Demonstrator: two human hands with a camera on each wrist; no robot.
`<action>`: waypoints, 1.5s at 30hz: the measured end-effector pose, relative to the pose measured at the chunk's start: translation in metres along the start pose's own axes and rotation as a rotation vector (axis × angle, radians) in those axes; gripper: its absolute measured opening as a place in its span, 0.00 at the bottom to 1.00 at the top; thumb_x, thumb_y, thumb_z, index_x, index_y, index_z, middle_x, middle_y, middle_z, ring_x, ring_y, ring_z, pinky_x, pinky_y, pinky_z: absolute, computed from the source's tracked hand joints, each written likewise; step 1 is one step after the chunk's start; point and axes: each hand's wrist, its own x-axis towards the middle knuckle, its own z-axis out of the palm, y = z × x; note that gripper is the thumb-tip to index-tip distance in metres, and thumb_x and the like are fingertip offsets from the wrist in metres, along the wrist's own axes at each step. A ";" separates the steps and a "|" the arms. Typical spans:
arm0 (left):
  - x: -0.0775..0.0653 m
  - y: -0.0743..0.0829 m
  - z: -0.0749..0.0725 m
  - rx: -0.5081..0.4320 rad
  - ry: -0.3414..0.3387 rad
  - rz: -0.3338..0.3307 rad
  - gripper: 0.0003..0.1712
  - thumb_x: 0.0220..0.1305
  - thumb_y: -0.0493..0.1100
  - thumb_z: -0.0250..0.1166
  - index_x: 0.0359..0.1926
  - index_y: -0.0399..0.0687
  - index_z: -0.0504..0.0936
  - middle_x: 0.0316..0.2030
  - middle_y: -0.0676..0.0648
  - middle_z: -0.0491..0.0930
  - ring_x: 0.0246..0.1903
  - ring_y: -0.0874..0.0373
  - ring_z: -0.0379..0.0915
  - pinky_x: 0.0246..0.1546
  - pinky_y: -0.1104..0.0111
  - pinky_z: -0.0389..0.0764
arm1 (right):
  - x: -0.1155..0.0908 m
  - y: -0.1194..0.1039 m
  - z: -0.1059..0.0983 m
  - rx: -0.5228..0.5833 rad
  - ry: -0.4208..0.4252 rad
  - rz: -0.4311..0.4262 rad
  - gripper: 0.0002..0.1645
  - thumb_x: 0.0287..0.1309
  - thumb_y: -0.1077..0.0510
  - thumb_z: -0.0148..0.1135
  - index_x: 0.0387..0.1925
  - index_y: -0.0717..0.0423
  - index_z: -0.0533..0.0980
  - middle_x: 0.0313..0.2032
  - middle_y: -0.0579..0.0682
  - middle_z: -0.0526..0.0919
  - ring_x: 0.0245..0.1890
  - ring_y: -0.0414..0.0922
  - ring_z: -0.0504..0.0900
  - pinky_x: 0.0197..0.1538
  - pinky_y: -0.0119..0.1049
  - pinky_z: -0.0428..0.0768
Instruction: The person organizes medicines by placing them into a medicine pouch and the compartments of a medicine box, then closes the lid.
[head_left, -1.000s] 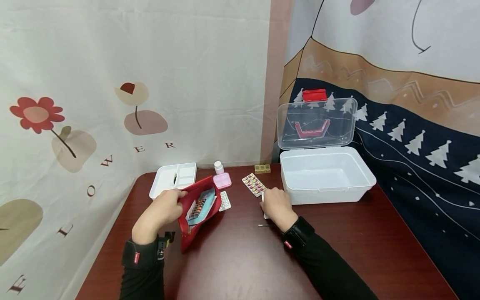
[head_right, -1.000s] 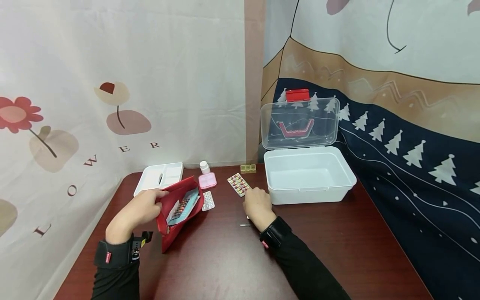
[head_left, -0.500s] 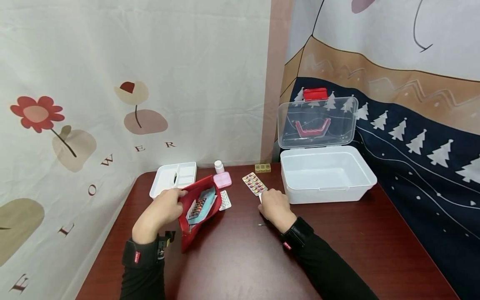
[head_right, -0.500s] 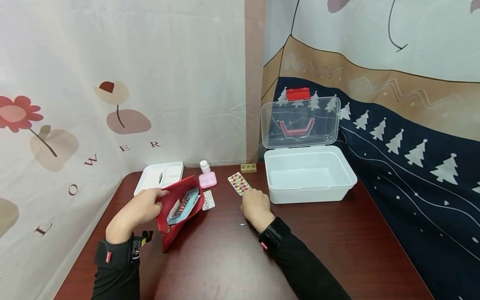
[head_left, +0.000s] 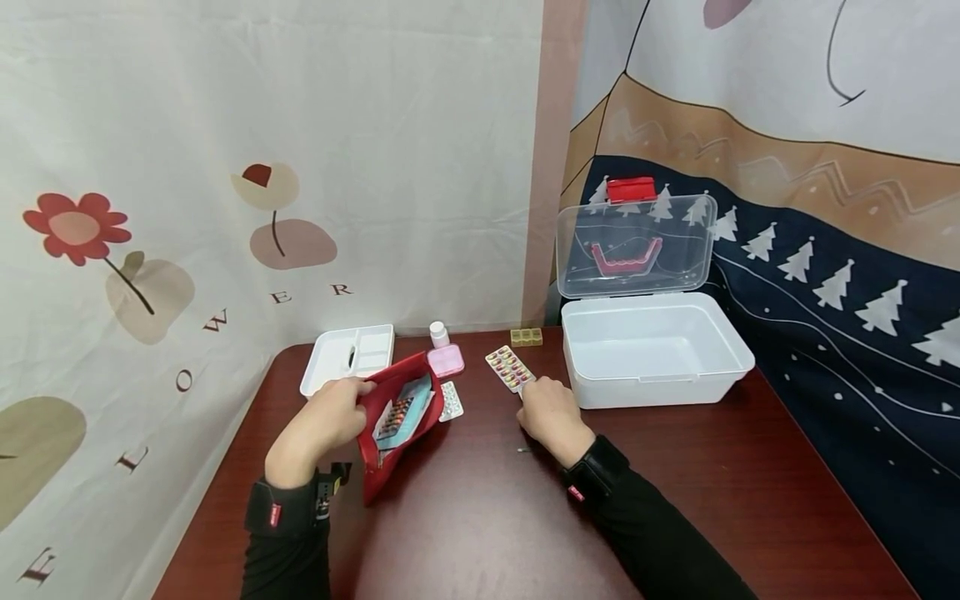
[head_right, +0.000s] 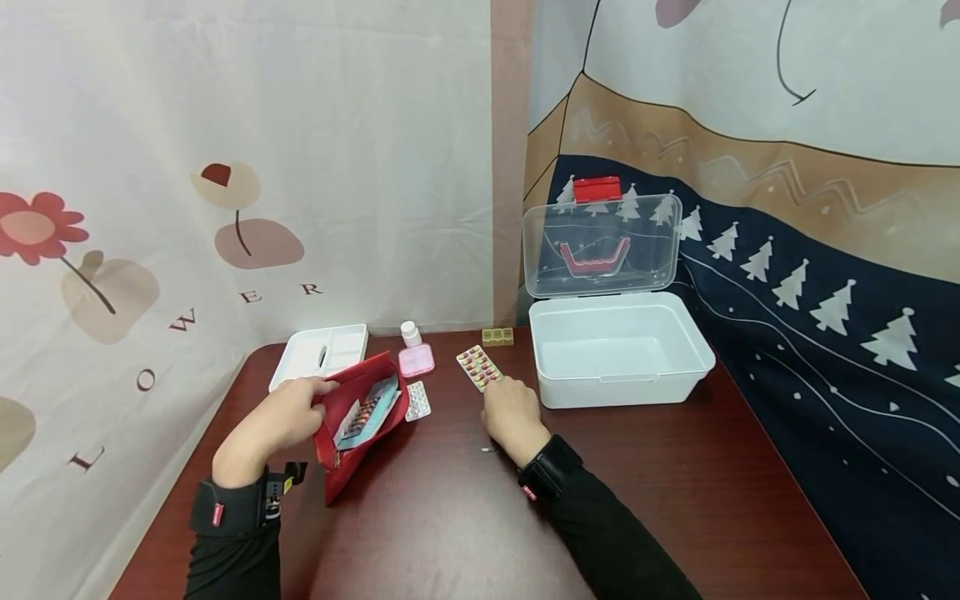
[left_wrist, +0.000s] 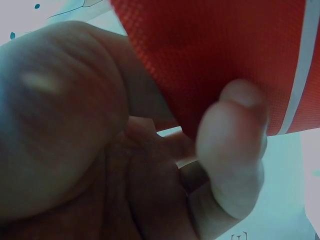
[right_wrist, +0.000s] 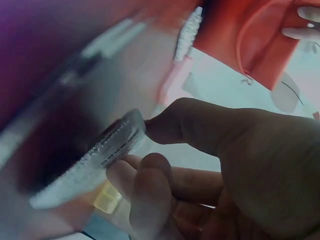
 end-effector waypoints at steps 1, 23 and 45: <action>0.000 0.000 0.000 0.002 0.000 0.000 0.31 0.69 0.31 0.62 0.72 0.28 0.78 0.64 0.28 0.83 0.50 0.42 0.81 0.38 0.62 0.87 | 0.000 0.001 -0.002 0.006 0.016 -0.009 0.07 0.54 0.59 0.76 0.28 0.60 0.86 0.30 0.59 0.89 0.29 0.58 0.89 0.31 0.54 0.86; 0.000 0.001 -0.001 0.007 -0.003 -0.008 0.31 0.69 0.31 0.63 0.73 0.28 0.78 0.64 0.28 0.83 0.50 0.42 0.82 0.39 0.61 0.88 | 0.005 0.008 -0.032 0.271 0.144 -0.073 0.13 0.60 0.57 0.69 0.20 0.52 0.85 0.18 0.47 0.84 0.22 0.47 0.80 0.29 0.45 0.76; 0.002 0.000 -0.001 0.004 -0.008 -0.010 0.32 0.69 0.32 0.63 0.73 0.29 0.78 0.66 0.28 0.82 0.52 0.41 0.81 0.42 0.57 0.91 | 0.022 -0.065 -0.047 0.851 -0.179 -0.003 0.10 0.65 0.54 0.69 0.39 0.52 0.94 0.24 0.53 0.89 0.17 0.42 0.83 0.28 0.30 0.74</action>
